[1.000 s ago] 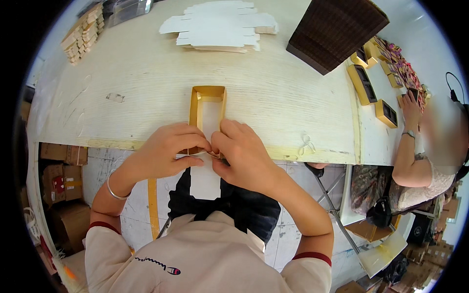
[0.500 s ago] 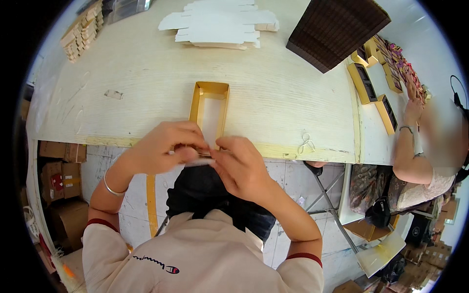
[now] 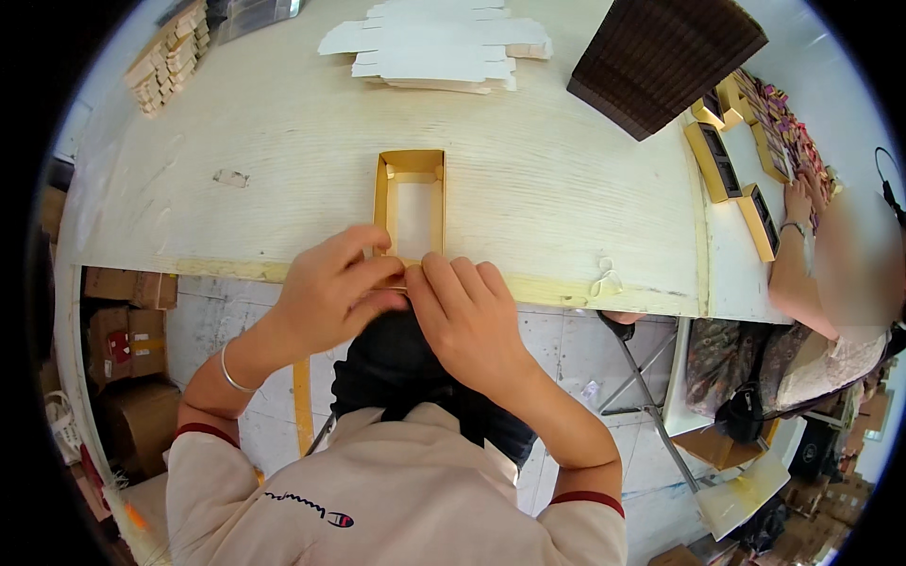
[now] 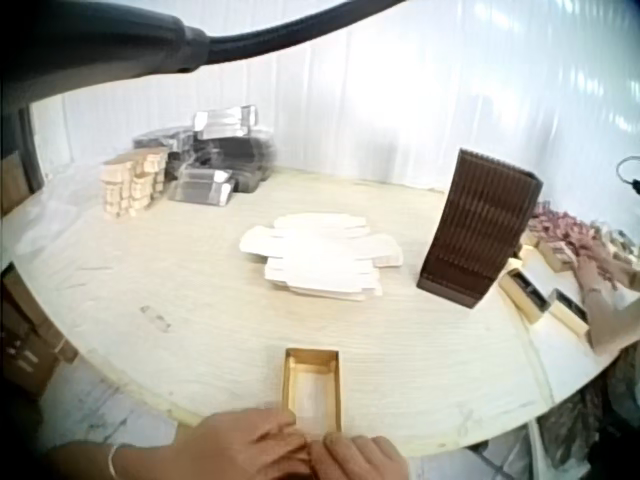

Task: The person folds flat cardboard pieces into small rectangular boxes, inserts white paper liners, and places dark rectangular items inside. The person then closes the boxes and sets them aside on the table.

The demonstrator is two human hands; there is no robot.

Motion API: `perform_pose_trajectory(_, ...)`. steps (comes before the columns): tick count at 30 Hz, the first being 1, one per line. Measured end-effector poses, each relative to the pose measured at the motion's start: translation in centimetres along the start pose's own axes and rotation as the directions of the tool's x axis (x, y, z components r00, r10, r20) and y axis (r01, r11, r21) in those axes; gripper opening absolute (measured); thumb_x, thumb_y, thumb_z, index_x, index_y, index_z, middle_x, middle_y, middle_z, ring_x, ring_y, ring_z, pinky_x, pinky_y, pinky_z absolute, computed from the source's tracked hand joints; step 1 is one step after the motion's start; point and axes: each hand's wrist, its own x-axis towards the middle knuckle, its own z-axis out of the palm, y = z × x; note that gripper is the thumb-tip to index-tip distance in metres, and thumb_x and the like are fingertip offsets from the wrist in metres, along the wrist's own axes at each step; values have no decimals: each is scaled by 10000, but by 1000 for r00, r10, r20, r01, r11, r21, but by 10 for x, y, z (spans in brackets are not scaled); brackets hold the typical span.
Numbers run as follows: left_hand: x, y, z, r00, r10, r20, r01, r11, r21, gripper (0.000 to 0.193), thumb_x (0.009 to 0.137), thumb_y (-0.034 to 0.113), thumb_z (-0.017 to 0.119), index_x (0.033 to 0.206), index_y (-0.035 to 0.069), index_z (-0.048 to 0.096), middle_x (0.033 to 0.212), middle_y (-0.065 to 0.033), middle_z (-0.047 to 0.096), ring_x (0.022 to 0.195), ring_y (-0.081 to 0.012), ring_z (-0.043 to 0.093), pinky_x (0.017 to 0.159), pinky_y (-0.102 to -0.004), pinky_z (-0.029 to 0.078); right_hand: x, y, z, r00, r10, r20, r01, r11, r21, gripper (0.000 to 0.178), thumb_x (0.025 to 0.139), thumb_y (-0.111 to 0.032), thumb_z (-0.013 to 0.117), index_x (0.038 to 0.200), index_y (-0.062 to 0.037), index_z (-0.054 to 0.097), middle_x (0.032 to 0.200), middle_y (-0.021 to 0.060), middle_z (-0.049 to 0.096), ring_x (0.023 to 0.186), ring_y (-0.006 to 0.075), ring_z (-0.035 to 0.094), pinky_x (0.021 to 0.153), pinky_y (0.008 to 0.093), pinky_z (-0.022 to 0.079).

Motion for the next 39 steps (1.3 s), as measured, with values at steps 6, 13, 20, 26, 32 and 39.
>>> perform_pose_trajectory(6, 2, -5, -4, 943, -133, 305, 166, 983, -83, 145, 769, 143, 716, 862, 60, 641, 832, -52, 594, 714, -272, 587, 614, -359, 484, 19, 4, -13, 955, 44, 293, -96, 982, 165, 130, 691, -19, 637, 783, -46, 549, 786, 74, 500, 704, 238, 529, 594, 336, 396)
perform_pose_trajectory(13, 43, -6, -48, 872, -50, 486, 55, 998, 6, 441, 657, 201, 801, 1046, 71, 639, 1044, -111, 619, 983, -313, 569, 861, -387, 450, 28, 36, -31, 871, -102, 480, -113, 910, 399, 89, 721, -4, 627, 787, -38, 579, 832, 79, 539, 855, 258, 564, 768, 375, 435)
perform_pose_trajectory(20, 65, -53, -35, 884, 31, 467, -9, 999, -49, 781, 587, 194, 839, 1281, 55, 509, 1271, -127, 531, 1194, -322, 455, 1061, -431, 311, 46, 84, -65, 985, -123, 124, 76, 941, 329, 420, 662, 75, 567, 1066, -15, 640, 1194, 163, 593, 1113, 331, 547, 938, 419, 434)
perform_pose_trajectory(26, 51, -46, -12, 962, -6, 271, -3, 999, 35, 778, 673, 295, 816, 1336, 80, 469, 1208, -119, 538, 1172, -309, 445, 1039, -414, 314, 116, 191, -165, 903, -107, -417, -40, 944, -327, 267, 876, -147, 632, 1117, -33, 624, 1108, 121, 635, 988, 324, 594, 862, 375, 468)
perform_pose_trajectory(32, 41, -50, -13, 978, -43, 203, 36, 998, 42, 741, 700, 308, 786, 1333, 87, 472, 1186, -104, 550, 1122, -303, 462, 1003, -403, 336, 149, 233, -202, 975, 210, 69, -164, 895, -415, 182, 905, -177, 599, 937, -15, 675, 870, 129, 659, 798, 302, 617, 764, 390, 493)
perform_pose_trajectory(39, 39, -58, -10, 986, -13, 166, 25, 997, -70, 743, 669, 226, 799, 1324, 81, 479, 1173, -121, 564, 1098, -313, 482, 984, -397, 355, 151, 234, -202, 940, 342, 7, -331, 914, -233, 194, 892, -192, 638, 903, -2, 674, 783, 66, 643, 713, 155, 577, 687, 323, 476)
